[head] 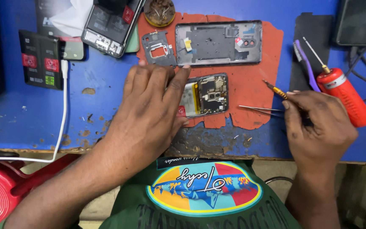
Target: The person uses tweezers and a screwdriver to remove and reattach small components inside a disassembled smartphone. They then use a hot air gun on the motherboard area and briefly test the screen before continuing work on the internal parts.
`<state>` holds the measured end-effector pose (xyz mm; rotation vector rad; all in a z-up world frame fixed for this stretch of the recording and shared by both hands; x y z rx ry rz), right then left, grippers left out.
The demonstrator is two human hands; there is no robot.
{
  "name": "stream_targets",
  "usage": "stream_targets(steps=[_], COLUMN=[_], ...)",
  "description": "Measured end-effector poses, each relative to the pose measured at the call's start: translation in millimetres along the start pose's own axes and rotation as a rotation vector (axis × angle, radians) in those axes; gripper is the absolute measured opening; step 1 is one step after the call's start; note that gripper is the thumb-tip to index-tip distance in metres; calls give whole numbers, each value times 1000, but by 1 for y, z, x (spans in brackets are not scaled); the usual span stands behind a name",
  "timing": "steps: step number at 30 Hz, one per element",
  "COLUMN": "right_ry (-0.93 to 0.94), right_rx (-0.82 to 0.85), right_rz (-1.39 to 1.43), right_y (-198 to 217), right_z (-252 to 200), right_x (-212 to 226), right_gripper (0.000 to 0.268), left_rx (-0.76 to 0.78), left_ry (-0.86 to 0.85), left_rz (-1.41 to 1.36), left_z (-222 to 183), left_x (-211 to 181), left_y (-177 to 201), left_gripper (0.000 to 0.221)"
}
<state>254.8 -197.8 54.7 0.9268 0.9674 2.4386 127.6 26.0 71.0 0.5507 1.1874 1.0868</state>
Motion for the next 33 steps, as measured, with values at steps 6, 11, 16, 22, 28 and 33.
stream_targets(steps=[6, 11, 16, 22, 28, 33], right_ry=[-34, -318, -78, 123, 168, 277], right_rx=[-45, 99, 227, 170, 143, 158], right_rz=[170, 549, 483, 186, 215, 181], right_y=[1, -23, -39, -48, -48, -44], right_z=[0, -7, -1, 4, 2, -2], right_x=[23, 44, 94, 117, 116, 120], right_gripper=[17, 34, 82, 77, 83, 88], left_rx=[168, 40, -361, -397, -411, -376], left_ry=[227, 662, 728, 743, 634, 737], left_rz=[-160, -597, -1451, -1531, -1658, -1684], left_z=[1, -12, -23, -42, -39, -44], left_x=[11, 31, 13, 3, 10, 19], left_y=[-2, -17, -52, -72, -47, -43], left_gripper=[31, 33, 49, 49, 75, 58])
Point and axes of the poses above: each hand's wrist, its own z-axis towards the middle knuckle, its own y-axis out of the back of the hand, x = y × z, the point moved 8 cm from there along z, towards the middle knuckle, and after that the axes turned 13 degrees about -x, right-handed, at the moved point
